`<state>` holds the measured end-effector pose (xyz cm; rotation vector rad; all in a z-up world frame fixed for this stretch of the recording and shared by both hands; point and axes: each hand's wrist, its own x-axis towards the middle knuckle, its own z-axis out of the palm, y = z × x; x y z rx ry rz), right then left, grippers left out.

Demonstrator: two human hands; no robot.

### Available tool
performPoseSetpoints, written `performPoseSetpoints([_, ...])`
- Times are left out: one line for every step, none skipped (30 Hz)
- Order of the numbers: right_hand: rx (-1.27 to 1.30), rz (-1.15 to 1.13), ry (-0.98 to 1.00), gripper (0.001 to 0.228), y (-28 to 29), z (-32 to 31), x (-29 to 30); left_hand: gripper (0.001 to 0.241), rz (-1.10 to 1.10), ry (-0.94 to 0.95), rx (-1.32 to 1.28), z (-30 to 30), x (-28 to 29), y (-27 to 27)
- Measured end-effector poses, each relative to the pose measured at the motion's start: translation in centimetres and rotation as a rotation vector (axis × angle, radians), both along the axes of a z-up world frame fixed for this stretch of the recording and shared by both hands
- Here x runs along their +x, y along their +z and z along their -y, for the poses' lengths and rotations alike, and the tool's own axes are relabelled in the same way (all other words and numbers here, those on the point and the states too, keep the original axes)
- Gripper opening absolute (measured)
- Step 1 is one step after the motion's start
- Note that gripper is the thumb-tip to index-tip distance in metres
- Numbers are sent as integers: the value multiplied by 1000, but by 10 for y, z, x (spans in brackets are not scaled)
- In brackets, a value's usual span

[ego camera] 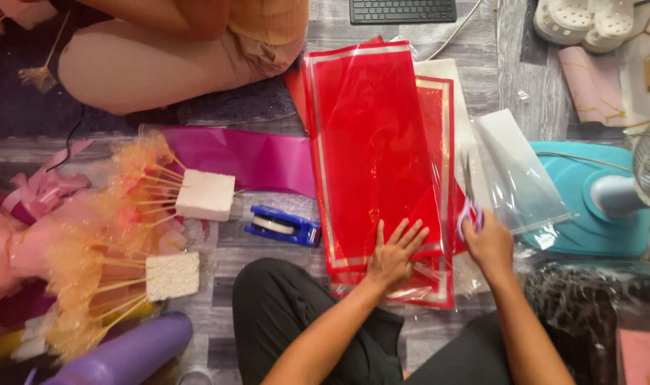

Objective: Cutting red plastic wrapping sheets with scissors and organizing them into a stack on the floor.

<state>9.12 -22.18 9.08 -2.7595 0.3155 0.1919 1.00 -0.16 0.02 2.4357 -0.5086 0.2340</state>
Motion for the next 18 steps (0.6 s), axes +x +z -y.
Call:
performPoseSetpoints([-83, -127, -40, 58, -12, 16, -32, 76, -13, -9, -14, 4, -2, -7])
performPoseSetpoints([-86, -124, -42, 58, -21, 23, -47, 76, -11, -10, -17, 1, 3, -22])
performPoseSetpoints([-96, -146, -61, 58, -29, 32, -62, 73, -26, -30, -56, 1, 7, -35])
performPoseSetpoints([-105, -167, -80, 58, -38, 41, -77, 69, -42, -50, -95, 1, 11, -49])
performPoseSetpoints([-110, -169, -82, 58, -41, 44, -75, 69, -43, -52, -99, -9, 21, -72])
performPoseSetpoints([-191, -220, -64, 61, -46, 48, -73, 68, -71, -149, -147, -18, 32, -96])
performPoseSetpoints([-266, -270, -49, 64, -52, 49, -69, 68, -98, -250, -190, -30, 46, -119])
performPoseSetpoints([-265, -272, -55, 64, -45, 44, -71, 68, -99, -256, -189, -39, 37, -88])
performPoseSetpoints([-297, -279, -57, 65, -38, 39, -69, 68, -282, -282, -245, -50, 31, -55])
performPoseSetpoints([-329, -287, -60, 66, -30, 33, -66, 70, -465, -307, -300, -61, 25, -23])
performPoseSetpoints([-330, -287, -65, 66, -26, 30, -70, 70, -465, -312, -301, -58, 27, -5])
performPoseSetpoints([-336, -316, -54, 69, -21, 27, -73, 85, -749, -91, -544, -55, 29, 12])
performPoseSetpoints([-341, -340, -41, 73, -16, 22, -72, 116, -1019, 148, -783, -54, 35, 30])
performPoseSetpoints([-343, -335, -44, 73, -16, 23, -76, 116, -1016, 143, -784, -51, 28, 60])
performPoseSetpoints([-356, -360, -35, 79, -16, 22, -79, 109, -990, 190, -927, -50, 19, 89])
performPoseSetpoints([-369, -385, -27, 85, -16, 21, -80, 103, -960, 236, -1069, -49, 12, 119])
performPoseSetpoints([-367, -383, -29, 85, 4, 4, -82, 103, -959, 233, -1067, -52, 8, 132])
performPoseSetpoints([-269, -365, 38, 79, 25, -12, -83, 98, -950, 215, -992, -55, 4, 145])
